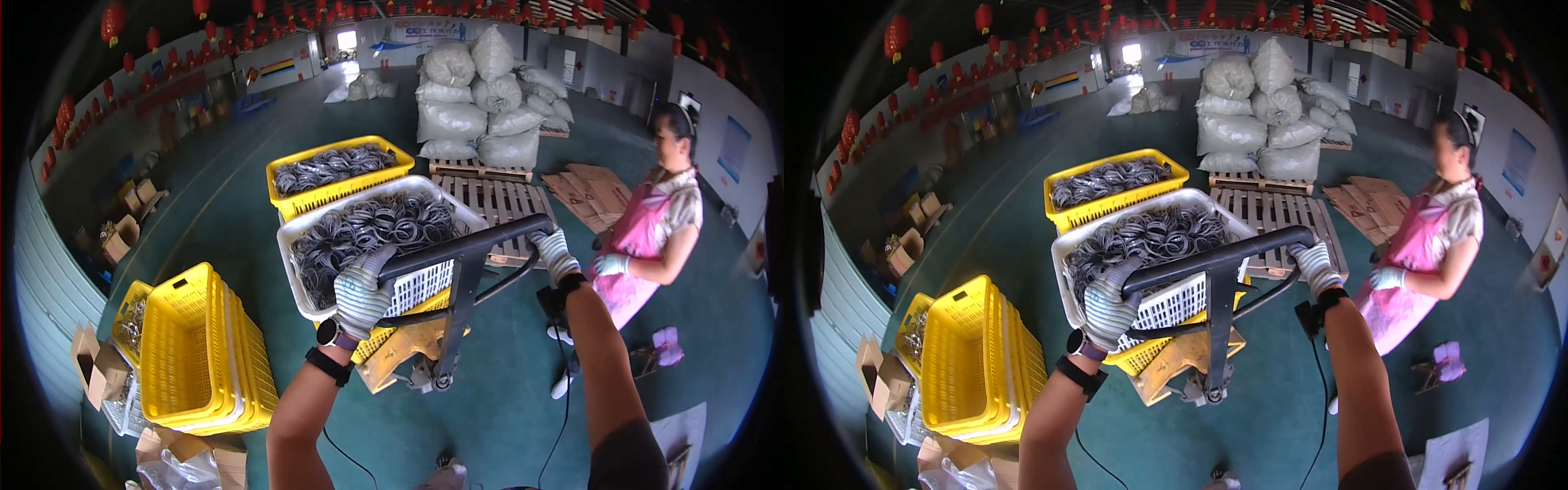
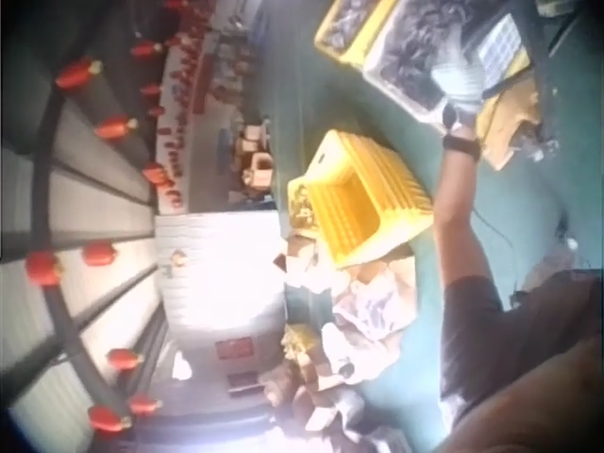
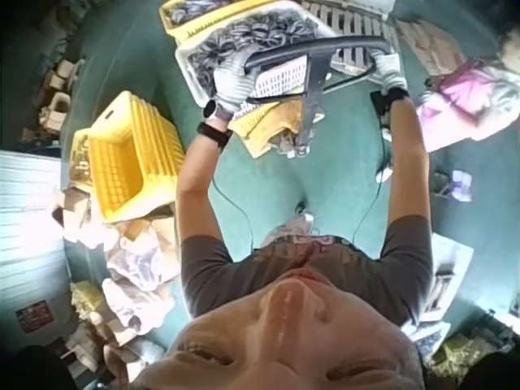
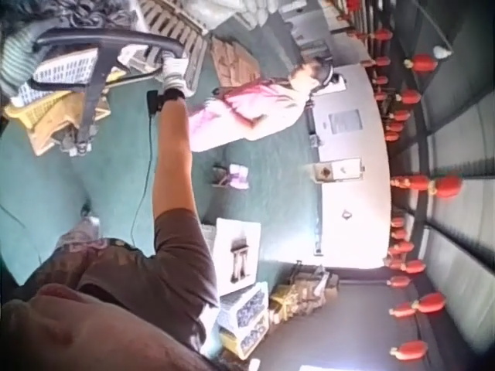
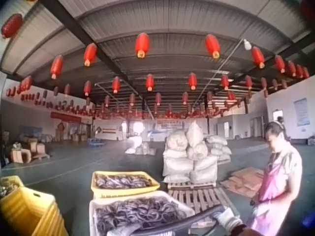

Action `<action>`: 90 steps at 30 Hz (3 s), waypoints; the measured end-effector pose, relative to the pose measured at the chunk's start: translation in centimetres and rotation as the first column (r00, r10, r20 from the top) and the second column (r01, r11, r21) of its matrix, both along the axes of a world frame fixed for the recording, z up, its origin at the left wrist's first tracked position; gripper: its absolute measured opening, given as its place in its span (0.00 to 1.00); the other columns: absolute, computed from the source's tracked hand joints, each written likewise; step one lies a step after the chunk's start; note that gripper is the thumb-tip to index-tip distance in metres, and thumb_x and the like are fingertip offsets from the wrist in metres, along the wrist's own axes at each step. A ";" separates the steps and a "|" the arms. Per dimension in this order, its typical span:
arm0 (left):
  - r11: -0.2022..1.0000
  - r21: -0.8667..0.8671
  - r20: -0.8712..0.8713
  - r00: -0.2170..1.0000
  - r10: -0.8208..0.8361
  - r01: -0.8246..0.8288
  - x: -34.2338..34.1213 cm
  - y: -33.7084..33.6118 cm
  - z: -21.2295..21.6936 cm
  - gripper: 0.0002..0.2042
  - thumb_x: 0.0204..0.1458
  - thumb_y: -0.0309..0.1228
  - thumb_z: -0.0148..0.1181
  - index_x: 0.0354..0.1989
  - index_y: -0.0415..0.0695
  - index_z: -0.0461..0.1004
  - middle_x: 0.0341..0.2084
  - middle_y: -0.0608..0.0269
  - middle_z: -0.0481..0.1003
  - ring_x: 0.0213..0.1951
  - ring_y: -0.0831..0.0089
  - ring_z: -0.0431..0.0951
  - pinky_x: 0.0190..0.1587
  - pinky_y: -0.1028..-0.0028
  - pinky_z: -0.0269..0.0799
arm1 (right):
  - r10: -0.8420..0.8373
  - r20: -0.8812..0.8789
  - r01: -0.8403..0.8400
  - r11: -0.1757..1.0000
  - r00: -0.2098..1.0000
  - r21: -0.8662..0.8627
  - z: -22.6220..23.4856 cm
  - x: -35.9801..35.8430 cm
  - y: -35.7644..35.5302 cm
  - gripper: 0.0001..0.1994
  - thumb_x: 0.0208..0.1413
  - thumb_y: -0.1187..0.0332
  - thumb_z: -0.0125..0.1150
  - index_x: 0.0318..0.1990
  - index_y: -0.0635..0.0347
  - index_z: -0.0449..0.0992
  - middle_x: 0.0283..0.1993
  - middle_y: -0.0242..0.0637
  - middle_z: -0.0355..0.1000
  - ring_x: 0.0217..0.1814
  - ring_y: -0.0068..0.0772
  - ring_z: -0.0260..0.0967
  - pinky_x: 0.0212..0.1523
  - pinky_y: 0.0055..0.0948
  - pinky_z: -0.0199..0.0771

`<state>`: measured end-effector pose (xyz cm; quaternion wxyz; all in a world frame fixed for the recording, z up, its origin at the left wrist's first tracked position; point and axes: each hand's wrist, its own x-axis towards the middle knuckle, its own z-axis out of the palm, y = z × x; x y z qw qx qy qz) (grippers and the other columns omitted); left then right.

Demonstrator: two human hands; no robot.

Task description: Move baskets filled with metal ring components using a manual pallet jack through a warehouse and production facility.

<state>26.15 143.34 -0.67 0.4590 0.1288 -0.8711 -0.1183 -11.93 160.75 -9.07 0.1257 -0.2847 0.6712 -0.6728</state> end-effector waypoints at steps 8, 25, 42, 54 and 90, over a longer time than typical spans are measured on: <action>0.987 -0.089 -0.032 0.991 0.132 -0.134 -2.5 -6.6 -0.9 0.22 0.34 0.20 0.59 0.44 0.47 0.72 0.32 0.53 0.75 0.31 0.56 0.76 0.36 0.65 0.73 | 0.150 -0.041 -0.150 0.989 0.988 -0.004 -0.7 -3.7 -13.2 0.02 0.47 0.73 0.60 0.28 0.59 0.74 0.20 0.30 0.70 0.18 0.22 0.65 0.19 0.24 0.66; 0.823 0.081 0.017 0.826 0.563 -0.563 -3.4 -23.7 -3.3 0.20 0.35 0.21 0.60 0.42 0.47 0.72 0.34 0.51 0.75 0.34 0.54 0.76 0.37 0.66 0.73 | 0.435 -0.021 -0.434 0.891 0.900 -0.136 -1.1 -4.8 -36.7 0.09 0.46 0.74 0.61 0.37 0.59 0.75 0.24 0.26 0.69 0.20 0.17 0.62 0.20 0.20 0.65; 0.802 0.124 -0.003 0.808 0.589 -0.584 -9.5 -47.4 -1.3 0.18 0.37 0.21 0.61 0.42 0.45 0.73 0.30 0.53 0.76 0.32 0.60 0.78 0.36 0.71 0.74 | 0.409 0.073 -0.394 0.905 0.910 -0.161 0.7 -10.2 -61.0 0.07 0.44 0.76 0.62 0.34 0.60 0.74 0.26 0.26 0.70 0.24 0.18 0.65 0.24 0.20 0.68; 0.727 0.157 -0.013 0.735 0.678 -0.668 -8.5 -68.5 -4.1 0.17 0.40 0.23 0.61 0.42 0.46 0.74 0.27 0.56 0.77 0.29 0.68 0.77 0.34 0.72 0.73 | 0.458 0.129 -0.440 0.886 0.880 -0.145 -1.1 -9.3 -82.8 0.06 0.44 0.76 0.62 0.32 0.58 0.74 0.24 0.27 0.70 0.23 0.21 0.65 0.24 0.22 0.67; 0.744 0.334 -0.115 0.758 0.642 -0.579 -6.5 -124.2 -5.6 0.10 0.43 0.20 0.58 0.36 0.41 0.75 0.26 0.64 0.76 0.30 0.77 0.74 0.36 0.77 0.71 | 0.529 0.062 -0.517 0.845 0.847 -0.136 -0.3 -6.5 -133.2 0.13 0.43 0.72 0.63 0.39 0.65 0.74 0.29 0.31 0.72 0.28 0.20 0.66 0.29 0.23 0.70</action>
